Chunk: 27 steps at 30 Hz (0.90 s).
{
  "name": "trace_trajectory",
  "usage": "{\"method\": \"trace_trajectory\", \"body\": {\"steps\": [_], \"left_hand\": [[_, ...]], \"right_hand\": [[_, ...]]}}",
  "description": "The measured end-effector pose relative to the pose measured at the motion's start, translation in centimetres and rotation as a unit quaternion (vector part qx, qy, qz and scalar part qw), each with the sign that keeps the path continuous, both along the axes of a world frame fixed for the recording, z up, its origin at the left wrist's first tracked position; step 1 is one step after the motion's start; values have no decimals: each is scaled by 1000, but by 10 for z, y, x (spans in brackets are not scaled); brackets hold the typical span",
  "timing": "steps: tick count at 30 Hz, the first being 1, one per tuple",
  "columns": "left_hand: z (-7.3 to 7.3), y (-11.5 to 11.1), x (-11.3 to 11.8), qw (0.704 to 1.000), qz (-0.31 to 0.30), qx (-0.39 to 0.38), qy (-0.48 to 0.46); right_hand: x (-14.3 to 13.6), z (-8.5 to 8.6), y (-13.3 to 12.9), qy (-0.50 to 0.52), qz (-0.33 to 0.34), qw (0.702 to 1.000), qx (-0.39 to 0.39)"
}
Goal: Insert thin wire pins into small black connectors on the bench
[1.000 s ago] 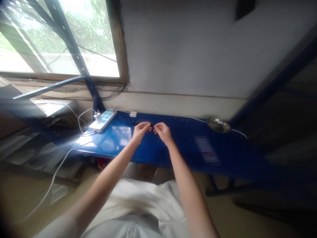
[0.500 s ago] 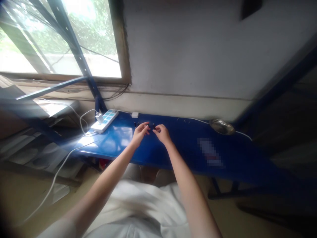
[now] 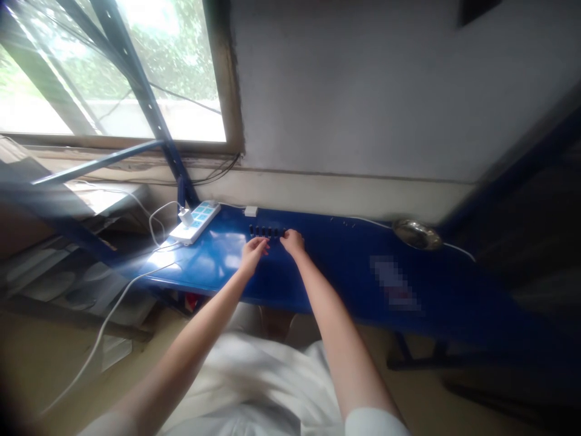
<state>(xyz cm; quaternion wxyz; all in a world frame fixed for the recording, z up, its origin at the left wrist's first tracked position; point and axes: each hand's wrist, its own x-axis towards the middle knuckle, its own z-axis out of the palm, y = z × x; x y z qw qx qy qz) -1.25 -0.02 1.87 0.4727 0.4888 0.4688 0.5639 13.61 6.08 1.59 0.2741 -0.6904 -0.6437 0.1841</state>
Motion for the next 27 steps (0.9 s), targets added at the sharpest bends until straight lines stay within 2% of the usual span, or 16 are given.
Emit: {"method": "trace_trajectory", "body": {"steps": [4,10,18,22,25,27], "left_hand": [[1,1,-3,1000,-1,-5,4],[5,-2,-6,1000,-1,-13,5],[-5,1,-4,1000,-1,1,30],[-6,6,-5,999,23,3,24],[-8,11,-4,999,36,5,14],[-11,14,-3,999,42,4,18]], "right_hand": [[-2,-7,6,-28,1,1000,-10],[0,-15,9,-16,-8,1000,-22],[1,-15,1,18,-26,999,-16],[14,-16,-15,118,-53,989,75],[26,-19,-27,224,-90,957,163],[31,-22,-35,277,-120,933,195]]}}
